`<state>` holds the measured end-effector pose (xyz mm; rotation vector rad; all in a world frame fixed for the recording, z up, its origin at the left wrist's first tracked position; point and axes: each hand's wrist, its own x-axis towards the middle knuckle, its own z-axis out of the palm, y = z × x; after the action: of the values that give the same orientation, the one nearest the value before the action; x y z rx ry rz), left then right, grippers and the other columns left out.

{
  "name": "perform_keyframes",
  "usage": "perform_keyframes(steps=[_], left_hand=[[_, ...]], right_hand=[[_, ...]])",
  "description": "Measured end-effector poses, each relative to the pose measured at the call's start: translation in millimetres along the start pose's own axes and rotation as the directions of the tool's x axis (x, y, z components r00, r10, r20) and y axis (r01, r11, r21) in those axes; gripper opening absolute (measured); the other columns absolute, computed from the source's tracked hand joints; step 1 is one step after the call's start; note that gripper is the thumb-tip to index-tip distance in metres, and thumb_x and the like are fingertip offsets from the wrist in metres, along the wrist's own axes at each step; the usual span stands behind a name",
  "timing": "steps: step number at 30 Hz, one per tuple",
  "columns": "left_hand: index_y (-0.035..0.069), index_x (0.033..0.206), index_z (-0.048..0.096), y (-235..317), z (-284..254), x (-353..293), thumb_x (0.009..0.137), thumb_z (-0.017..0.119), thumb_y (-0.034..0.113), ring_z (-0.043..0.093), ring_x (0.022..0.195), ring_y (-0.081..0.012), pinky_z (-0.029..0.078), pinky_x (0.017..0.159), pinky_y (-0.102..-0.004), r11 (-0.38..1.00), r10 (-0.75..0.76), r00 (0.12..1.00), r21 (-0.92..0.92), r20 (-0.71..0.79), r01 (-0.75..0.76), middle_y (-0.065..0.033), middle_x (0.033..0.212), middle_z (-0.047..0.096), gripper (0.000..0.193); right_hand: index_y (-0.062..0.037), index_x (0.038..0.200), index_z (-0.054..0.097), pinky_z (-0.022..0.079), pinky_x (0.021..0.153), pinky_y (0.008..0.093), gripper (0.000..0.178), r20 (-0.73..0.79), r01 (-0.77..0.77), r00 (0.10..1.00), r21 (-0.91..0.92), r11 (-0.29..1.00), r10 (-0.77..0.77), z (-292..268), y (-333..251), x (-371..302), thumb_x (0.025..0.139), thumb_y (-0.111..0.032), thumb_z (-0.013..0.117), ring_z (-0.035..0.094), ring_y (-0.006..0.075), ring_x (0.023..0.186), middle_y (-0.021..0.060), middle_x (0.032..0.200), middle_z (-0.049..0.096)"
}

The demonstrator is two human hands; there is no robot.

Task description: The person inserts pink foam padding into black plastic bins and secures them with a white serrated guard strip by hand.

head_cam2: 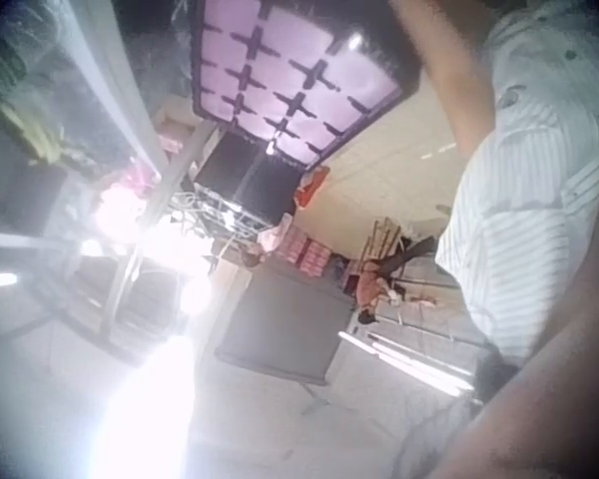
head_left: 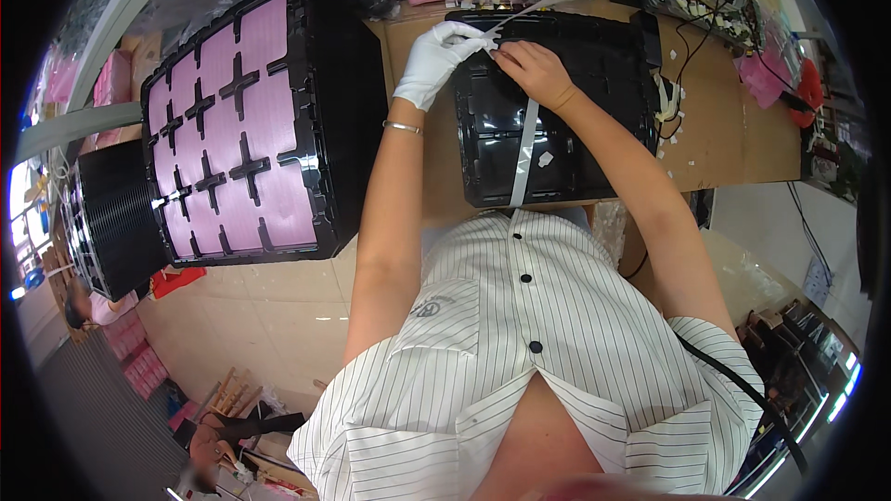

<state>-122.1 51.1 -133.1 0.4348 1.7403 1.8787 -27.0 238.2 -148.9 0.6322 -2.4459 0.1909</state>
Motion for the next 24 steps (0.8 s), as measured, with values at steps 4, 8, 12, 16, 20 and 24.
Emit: perform_keyframes(steps=[4, 8, 12, 16, 20, 24], left_hand=[[0.006, 0.09, 0.07, -19.4, -15.4, 13.1, 0.08, 0.073, 0.009, 0.056, 0.078, -0.0086, 0.046, 0.074, -0.0232, 0.967, 0.135, 0.991, 0.217, 0.01, -0.134, 0.0004, 0.089, 0.064, 0.01], [0.007, 0.108, 0.068, -13.0, -11.3, 10.8, 0.075, 0.078, 0.019, 0.052, 0.074, -0.0099, 0.046, 0.072, -0.0235, 0.831, 0.205, 0.973, 0.506, 0.109, -0.232, -0.001, 0.096, 0.063, 0.037], [0.007, 0.12, 0.062, 9.5, 21.5, 10.6, 0.074, 0.079, 0.026, 0.045, 0.07, -0.0089, 0.046, 0.071, -0.023, 0.943, 0.067, 0.989, 0.315, 0.133, -0.106, 0.0001, 0.093, 0.063, 0.053], [0.004, 0.106, 0.066, 5.3, 12.2, 16.1, 0.083, 0.07, 0.017, 0.052, 0.074, -0.008, 0.045, 0.072, -0.0223, 1.0, 0.028, 0.978, -0.011, 0.205, -0.027, 0.0006, 0.088, 0.064, 0.027], [0.002, 0.091, 0.066, -8.8, -12.5, 23.8, 0.087, 0.061, 0.01, 0.058, 0.076, -0.0086, 0.046, 0.072, -0.0229, 0.995, 0.053, 0.964, -0.093, 0.262, -0.029, -0.0002, 0.082, 0.064, 0.009], [0.0, 0.09, 0.065, -26.3, -35.8, 29.7, 0.083, 0.056, 0.001, 0.059, 0.074, -0.0094, 0.046, 0.072, -0.0224, 0.997, 0.0, 0.958, -0.079, 0.285, 0.024, -0.0016, 0.081, 0.064, 0.012]], right_hand=[[-0.0063, 0.092, 0.063, 0.049, 0.083, 0.0318, 0.021, 0.078, 0.095, 0.993, -0.012, 0.995, -0.094, 8.8, 9.8, -4.6, 0.073, -0.011, 0.06, 0.059, 0.0215, 0.09, 0.0056, 0.095, 0.057], [-0.0058, 0.091, 0.064, 0.047, 0.087, 0.0328, 0.021, 0.161, 0.089, 0.983, -0.026, 0.996, -0.084, 12.8, 15.0, -1.7, 0.072, -0.012, 0.059, 0.058, 0.0224, 0.094, 0.0059, 0.096, 0.057], [-0.005, 0.091, 0.064, 0.047, 0.087, 0.033, 0.021, 0.178, 0.036, 0.983, 0.027, 0.999, -0.041, 17.0, 14.8, -3.7, 0.072, -0.012, 0.059, 0.058, 0.0225, 0.094, 0.0063, 0.096, 0.057], [-0.004, 0.094, 0.063, 0.048, 0.087, 0.0332, 0.023, 0.167, 0.054, 0.985, -0.019, 0.998, -0.05, 14.8, 12.6, -1.6, 0.073, -0.011, 0.059, 0.058, 0.0232, 0.094, 0.007, 0.097, 0.057], [-0.0029, 0.101, 0.062, 0.048, 0.086, 0.0331, 0.028, 0.14, 0.057, 0.988, 0.003, 0.998, -0.057, 10.1, 14.6, -0.7, 0.074, -0.01, 0.058, 0.058, 0.0239, 0.093, 0.0074, 0.097, 0.056], [-0.0022, 0.102, 0.062, 0.048, 0.086, 0.0332, 0.029, 0.105, 0.067, 0.992, 0.038, 0.997, -0.071, 8.0, 14.7, -1.2, 0.074, -0.009, 0.058, 0.057, 0.0239, 0.092, 0.0076, 0.097, 0.056]])
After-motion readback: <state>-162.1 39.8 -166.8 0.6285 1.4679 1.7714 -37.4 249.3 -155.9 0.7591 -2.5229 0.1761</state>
